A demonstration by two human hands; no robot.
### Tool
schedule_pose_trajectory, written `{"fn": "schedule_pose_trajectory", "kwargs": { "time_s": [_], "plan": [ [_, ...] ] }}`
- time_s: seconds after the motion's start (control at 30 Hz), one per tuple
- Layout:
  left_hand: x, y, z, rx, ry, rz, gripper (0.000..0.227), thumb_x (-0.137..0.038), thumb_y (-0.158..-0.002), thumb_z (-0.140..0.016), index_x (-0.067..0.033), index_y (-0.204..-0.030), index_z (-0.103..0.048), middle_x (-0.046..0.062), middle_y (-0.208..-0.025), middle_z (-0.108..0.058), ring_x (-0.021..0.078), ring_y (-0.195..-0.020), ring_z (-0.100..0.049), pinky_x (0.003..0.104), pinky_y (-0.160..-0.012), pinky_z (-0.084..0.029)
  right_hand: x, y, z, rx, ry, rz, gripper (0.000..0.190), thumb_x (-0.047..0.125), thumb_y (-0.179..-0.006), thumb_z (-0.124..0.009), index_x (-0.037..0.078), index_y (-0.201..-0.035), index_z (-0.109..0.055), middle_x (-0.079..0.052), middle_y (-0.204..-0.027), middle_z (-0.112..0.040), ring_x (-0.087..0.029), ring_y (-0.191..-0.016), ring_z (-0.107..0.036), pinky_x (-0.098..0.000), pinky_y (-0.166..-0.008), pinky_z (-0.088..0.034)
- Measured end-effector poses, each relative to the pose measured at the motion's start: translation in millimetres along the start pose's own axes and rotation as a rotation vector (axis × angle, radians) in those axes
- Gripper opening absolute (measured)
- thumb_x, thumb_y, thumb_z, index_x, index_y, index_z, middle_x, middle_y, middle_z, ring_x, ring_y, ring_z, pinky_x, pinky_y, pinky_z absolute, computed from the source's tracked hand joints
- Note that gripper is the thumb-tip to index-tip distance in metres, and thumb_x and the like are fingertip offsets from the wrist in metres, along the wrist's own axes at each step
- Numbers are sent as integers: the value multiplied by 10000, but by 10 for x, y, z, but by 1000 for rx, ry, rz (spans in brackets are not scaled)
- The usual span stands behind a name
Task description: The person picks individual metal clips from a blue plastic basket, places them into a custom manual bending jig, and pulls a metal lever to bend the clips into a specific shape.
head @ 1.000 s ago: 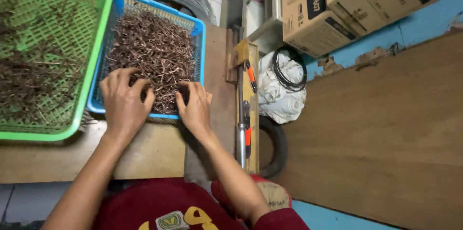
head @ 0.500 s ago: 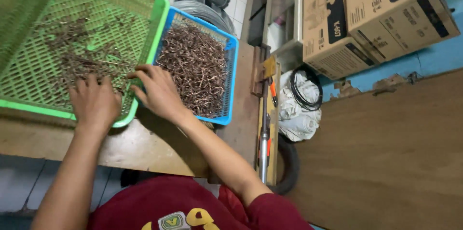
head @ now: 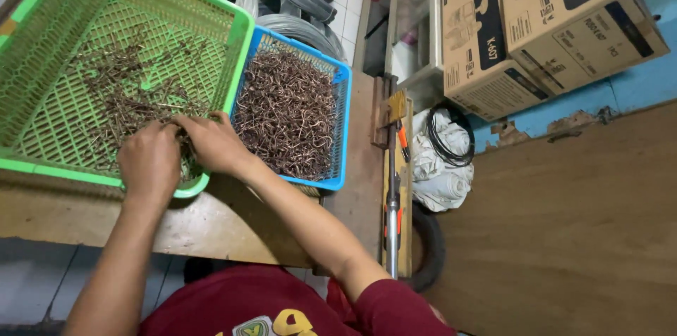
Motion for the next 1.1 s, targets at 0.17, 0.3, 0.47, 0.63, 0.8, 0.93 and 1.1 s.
{"fn": "schedule_pose_trajectory", "kwargs": {
  "time_s": [0.17, 0.3, 0.47, 0.63, 0.8, 0.93, 1.1],
  "plan": [
    [-98, -81, 571, -231, 197, -71, 173, -91, -1001, -779, -54, -1169, -796, 127, -1002, -755, 288, -776, -700, 417, -656, -561, 114, 57, 447, -113, -418, -45, 525, -5, -905, -575, 130, -1400, -463, -181, -1315, -705, -348, -1141, -721, -497, -1008, -523],
    [-185, -98, 877, -332, 297, -75, 46, -84, -1098, -746, -39, -1096, -758, 143, -1003, -717, 357, -774, -666, 461, -614, -481, -1, 107, 614, -264, -503, -130, 284, 182, -978, -639, 69, -1236, -607, -151, -1242, -682, -332, -1130, -677, -485, -980, -540],
    [-313, -158, 1033, -356, 482, -98, 51, -19, -1076, -765, 25, -1099, -751, 173, -1057, -728, 342, -838, -673, 462, -685, -503, -48, 230, 835, -368, -569, -102, 247, 156, -984, -652, 68, -1214, -627, -127, -1213, -720, -300, -1110, -712, -422, -980, -558],
    [-479, -202, 1072, -339, 636, -115, 169, -1, -1076, -723, 83, -1221, -713, 211, -1110, -689, 319, -888, -660, 440, -773, -518, -170, 394, 985, -427, -678, -152, 226, 141, -1009, -631, 44, -1213, -642, -130, -1181, -740, -273, -1087, -730, -399, -982, -596],
    [-721, -204, 894, -336, 608, -206, 78, -6, -1047, -749, -3, -1124, -758, 172, -1047, -682, 380, -938, -646, 487, -836, -483, -659, 583, 936, -587, -921, -287, 200, 192, -970, -713, 77, -1133, -705, -43, -1049, -753, -107, -959, -694, -239, -877, -552],
    [-912, -221, 788, -334, 633, -223, 81, 4, -1045, -786, -9, -1123, -769, 159, -1030, -701, 367, -878, -663, 469, -756, -491, -800, 776, 999, -614, -962, -273, 192, 164, -991, -698, 70, -1160, -701, -48, -1076, -739, -120, -1016, -691, -252, -921, -551],
    [-1177, -270, 685, -300, 661, -278, 35, -13, -1044, -768, 4, -1067, -748, 160, -1028, -713, 372, -919, -666, 476, -823, -499, -1012, 985, 995, -650, -1093, -303, 159, 138, -982, -711, 75, -1127, -694, -38, -1129, -726, -112, -1048, -673, -259, -960, -556]
  ]
}}
Point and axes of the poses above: each hand's wrist, its own y-axis away from the middle knuckle, its own z-axis out of the back of the hand, x = y × z, the point moved 10 cm from there along -y, towards the middle knuckle
